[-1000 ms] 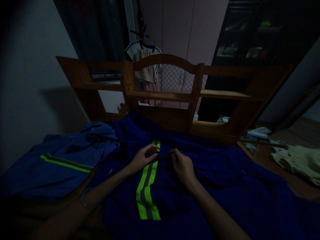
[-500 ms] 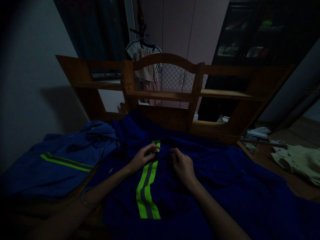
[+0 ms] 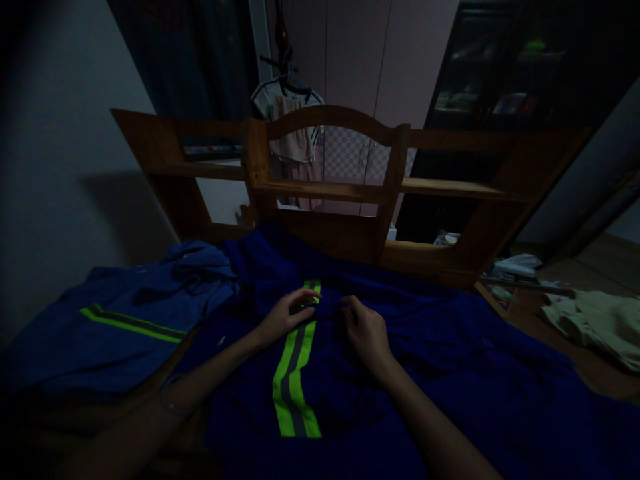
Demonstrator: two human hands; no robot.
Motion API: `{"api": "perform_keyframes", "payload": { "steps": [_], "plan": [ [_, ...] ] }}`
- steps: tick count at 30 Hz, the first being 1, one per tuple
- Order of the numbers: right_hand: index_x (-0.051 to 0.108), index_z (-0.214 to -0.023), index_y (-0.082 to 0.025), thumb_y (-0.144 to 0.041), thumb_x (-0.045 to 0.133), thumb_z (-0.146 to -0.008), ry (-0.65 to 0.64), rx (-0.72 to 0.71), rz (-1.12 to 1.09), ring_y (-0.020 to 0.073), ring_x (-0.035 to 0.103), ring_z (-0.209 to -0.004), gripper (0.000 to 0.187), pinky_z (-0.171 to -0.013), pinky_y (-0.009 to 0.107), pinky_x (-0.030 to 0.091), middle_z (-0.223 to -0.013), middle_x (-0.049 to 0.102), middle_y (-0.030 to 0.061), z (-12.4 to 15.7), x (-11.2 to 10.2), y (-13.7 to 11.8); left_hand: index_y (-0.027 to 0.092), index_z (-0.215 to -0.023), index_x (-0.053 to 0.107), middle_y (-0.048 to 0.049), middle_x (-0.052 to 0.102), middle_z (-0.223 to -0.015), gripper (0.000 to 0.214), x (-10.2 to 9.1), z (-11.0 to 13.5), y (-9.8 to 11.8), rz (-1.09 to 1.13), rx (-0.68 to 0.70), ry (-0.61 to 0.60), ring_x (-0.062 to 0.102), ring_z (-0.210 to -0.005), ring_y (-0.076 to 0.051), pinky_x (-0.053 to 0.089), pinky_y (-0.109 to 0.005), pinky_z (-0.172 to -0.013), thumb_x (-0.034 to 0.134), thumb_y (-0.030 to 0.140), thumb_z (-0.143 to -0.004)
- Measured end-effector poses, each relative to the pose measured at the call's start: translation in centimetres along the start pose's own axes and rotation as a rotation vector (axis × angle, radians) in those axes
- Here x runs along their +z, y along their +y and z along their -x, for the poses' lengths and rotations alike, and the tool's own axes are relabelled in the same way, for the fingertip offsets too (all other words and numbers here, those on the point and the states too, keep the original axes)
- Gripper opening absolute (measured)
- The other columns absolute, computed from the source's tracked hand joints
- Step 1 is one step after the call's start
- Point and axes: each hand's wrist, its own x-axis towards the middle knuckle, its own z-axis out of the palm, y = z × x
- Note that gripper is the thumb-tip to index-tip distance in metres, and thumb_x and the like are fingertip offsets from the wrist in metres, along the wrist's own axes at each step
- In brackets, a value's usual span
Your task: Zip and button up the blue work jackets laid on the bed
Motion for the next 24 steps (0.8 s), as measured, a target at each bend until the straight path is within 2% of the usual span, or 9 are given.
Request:
{"api": "perform_keyframes", "payload": {
  "steps": [10, 18, 24],
  "plan": [
    [0.055, -0.108, -0.027, -0.027, 0.041, -0.091, 0.001, -0.009, -0.005, 0.0149, 0.062, -0.070, 0.022, -0.060, 0.021, 0.039, -0.081, 0.066, -0.0015, -0.03, 0.04, 0.07, 0.019, -0.108, 0.056, -0.0041, 0.062, -0.096, 0.026, 0.14, -0.03, 0.12, -0.044, 0.015, 0.012, 0.058, -0.091, -0.017, 0.043, -0.026, -0.083, 0.051, 0.018, -0.083],
    [0.055, -0.106, -0.027, -0.026, 0.041, -0.091, 0.005, -0.008, 0.001, 0.0142, 0.061, -0.070, 0.021, -0.059, 0.021, 0.039, -0.081, 0.065, -0.0026, 0.09, 0.06, 0.16, 0.018, -0.107, 0.057, -0.0024, 0.061, -0.089, 0.028, 0.23, -0.06, 0.14, -0.075, 0.015, 0.008, 0.058, -0.083, -0.015, 0.043, -0.023, -0.075, 0.051, 0.015, -0.080],
    [0.057, -0.101, -0.025, -0.027, 0.040, -0.091, 0.027, -0.007, 0.006, 0.0155, 0.062, -0.073, 0.020, -0.063, 0.022, 0.040, -0.083, 0.066, 0.0000, 0.00, 0.22, 0.24, 0.018, -0.107, 0.057, -0.0022, 0.062, -0.090, 0.029, 0.24, -0.11, 0.25, -0.086, 0.009, 0.010, 0.059, -0.083, -0.015, 0.043, -0.023, -0.075, 0.051, 0.016, -0.079]
  ]
}}
